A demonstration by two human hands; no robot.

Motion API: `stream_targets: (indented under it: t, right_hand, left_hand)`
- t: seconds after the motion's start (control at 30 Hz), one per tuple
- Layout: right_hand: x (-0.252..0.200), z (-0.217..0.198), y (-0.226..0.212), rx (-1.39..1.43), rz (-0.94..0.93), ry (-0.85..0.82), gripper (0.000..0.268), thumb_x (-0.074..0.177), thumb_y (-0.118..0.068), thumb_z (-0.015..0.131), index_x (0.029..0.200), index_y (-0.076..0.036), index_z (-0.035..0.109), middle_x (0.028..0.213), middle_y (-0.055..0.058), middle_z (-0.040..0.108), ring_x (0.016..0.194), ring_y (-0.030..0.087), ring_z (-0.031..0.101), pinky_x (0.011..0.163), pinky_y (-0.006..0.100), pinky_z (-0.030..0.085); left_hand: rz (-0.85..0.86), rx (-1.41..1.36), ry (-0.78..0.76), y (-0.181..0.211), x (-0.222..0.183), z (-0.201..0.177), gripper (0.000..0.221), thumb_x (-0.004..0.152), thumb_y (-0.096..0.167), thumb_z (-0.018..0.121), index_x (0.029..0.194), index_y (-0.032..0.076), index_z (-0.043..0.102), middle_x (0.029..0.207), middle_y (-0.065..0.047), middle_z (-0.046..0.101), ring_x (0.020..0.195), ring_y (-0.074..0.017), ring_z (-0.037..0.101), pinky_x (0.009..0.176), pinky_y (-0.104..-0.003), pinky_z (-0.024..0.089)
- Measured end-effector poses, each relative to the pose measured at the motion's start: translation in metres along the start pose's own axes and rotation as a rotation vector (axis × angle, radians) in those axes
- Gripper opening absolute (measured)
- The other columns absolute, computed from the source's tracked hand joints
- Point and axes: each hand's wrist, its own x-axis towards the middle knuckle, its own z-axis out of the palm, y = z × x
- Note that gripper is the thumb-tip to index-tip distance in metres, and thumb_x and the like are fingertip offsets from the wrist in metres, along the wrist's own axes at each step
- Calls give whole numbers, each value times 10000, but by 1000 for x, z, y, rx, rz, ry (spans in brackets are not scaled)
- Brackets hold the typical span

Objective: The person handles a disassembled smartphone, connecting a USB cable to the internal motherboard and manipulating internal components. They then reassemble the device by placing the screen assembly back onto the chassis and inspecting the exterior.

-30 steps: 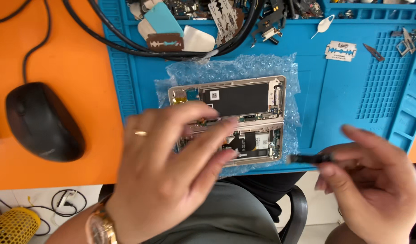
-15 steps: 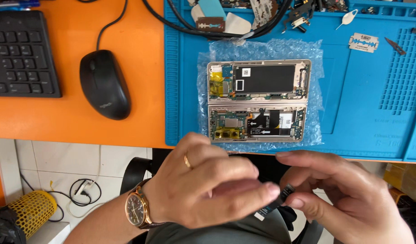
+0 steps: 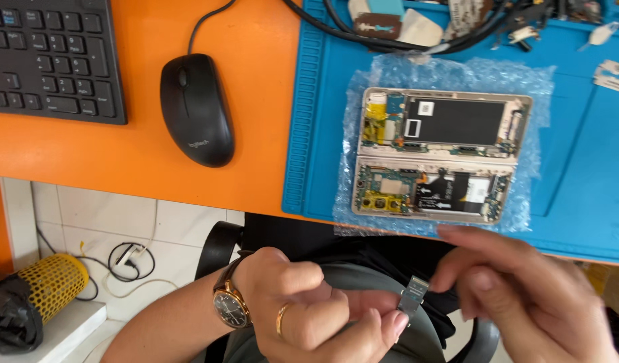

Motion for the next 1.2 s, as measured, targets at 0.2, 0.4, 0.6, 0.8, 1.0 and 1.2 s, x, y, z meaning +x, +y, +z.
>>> stream_targets:
  t: [0.2, 0.4, 0.6, 0.8, 1.0, 1.2]
  right_hand:
    - [0, 15, 21, -151, 146, 427, 335, 1208, -52, 474, 1460, 80, 650, 1000, 224, 735, 724, 249, 570, 735, 329, 468]
    - [0, -3, 61, -397, 129, 437, 338, 1290, -68, 517, 1543, 92, 674, 1211, 199, 706, 979, 277, 605, 847, 365, 485]
    - [49, -33, 67, -914, -634, 139, 367, 987, -282, 773, 1302, -97, 815, 1124, 178, 711, 802, 308, 637, 752, 457, 557]
    - [61, -7, 39, -1146, -481, 98, 586, 898, -570, 835, 1443, -374, 749, 1447, 78, 614, 1134, 369, 681, 946, 548, 625]
    - [63, -13, 32, -982, -527, 94, 471, 949, -444, 776, 1379, -253, 790, 1357, 189, 719, 931, 353, 683, 633, 444, 524]
    - [30, 18, -15, -171, -133, 60, 525, 946, -449, 567, 1171, -46, 818, 1063, 118, 836, 825, 199, 678, 651, 326, 582]
  left_hand:
    - [76, 175, 8, -23, -21, 3, 131, 1049, 235, 822, 1087, 349, 772, 1021, 248, 569, 853, 25, 424, 697, -178, 343]
    - [78, 198, -11, -35, -30, 14, 144, 1042, 255, 848, 1084, 361, 760, 1021, 257, 568, 846, 31, 421, 665, -157, 348]
    - [28, 173, -92, -35, -36, 26, 115, 1084, 319, 824, 1149, 372, 746, 1038, 273, 559, 865, 50, 470, 731, -172, 363]
    - [23, 262, -115, -23, -54, 34, 160, 1100, 497, 809, 1152, 401, 692, 893, 247, 483, 780, 85, 460, 704, -121, 411]
    - [-112, 143, -112, -27, -41, 29, 156, 1084, 379, 846, 1197, 373, 739, 1098, 295, 584, 884, 78, 516, 752, -148, 452]
    - [-470, -435, -89, -15, 1, 11, 96, 1053, 300, 822, 1093, 387, 827, 1215, 167, 675, 956, -86, 620, 934, -329, 494]
